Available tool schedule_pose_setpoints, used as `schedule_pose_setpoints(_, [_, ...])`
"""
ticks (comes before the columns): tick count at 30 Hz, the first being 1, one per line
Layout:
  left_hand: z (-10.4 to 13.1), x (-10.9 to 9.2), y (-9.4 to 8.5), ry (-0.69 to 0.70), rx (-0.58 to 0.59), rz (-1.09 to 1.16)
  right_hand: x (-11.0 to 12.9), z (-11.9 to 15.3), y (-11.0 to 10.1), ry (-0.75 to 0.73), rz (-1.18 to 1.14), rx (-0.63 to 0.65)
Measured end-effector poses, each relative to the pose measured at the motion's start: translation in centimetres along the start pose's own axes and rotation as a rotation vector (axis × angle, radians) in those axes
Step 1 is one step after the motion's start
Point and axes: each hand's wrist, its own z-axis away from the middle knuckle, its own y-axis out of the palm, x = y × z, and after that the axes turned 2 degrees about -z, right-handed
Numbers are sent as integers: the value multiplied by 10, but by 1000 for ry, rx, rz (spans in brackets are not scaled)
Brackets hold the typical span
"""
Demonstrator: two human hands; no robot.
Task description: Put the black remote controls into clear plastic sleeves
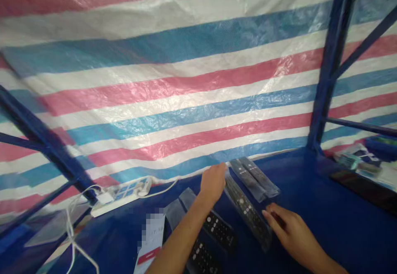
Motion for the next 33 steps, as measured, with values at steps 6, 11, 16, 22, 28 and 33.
schedule_pose_setpoints(6, [-3,3,-52,-51,-118,84,8,7,-5,86,94,94])
schedule_pose_setpoints(11, [2,-6,-67,-56,-165,120,18,6,-1,111,178,238])
schedule_pose_setpoints(16, [6,-11,-74,-43,-177,148,22,2,5,146,186,295])
schedule_pose_setpoints(22, [14,-22,-87,19,-239,182,22,-2,9,156,171,314])
schedule_pose_setpoints(28, [17,-30,-98,36,-290,187,21,-3,13,139,154,287])
schedule_pose_setpoints(33, [17,-32,-108,51,-360,239,24,-4,13,105,128,250])
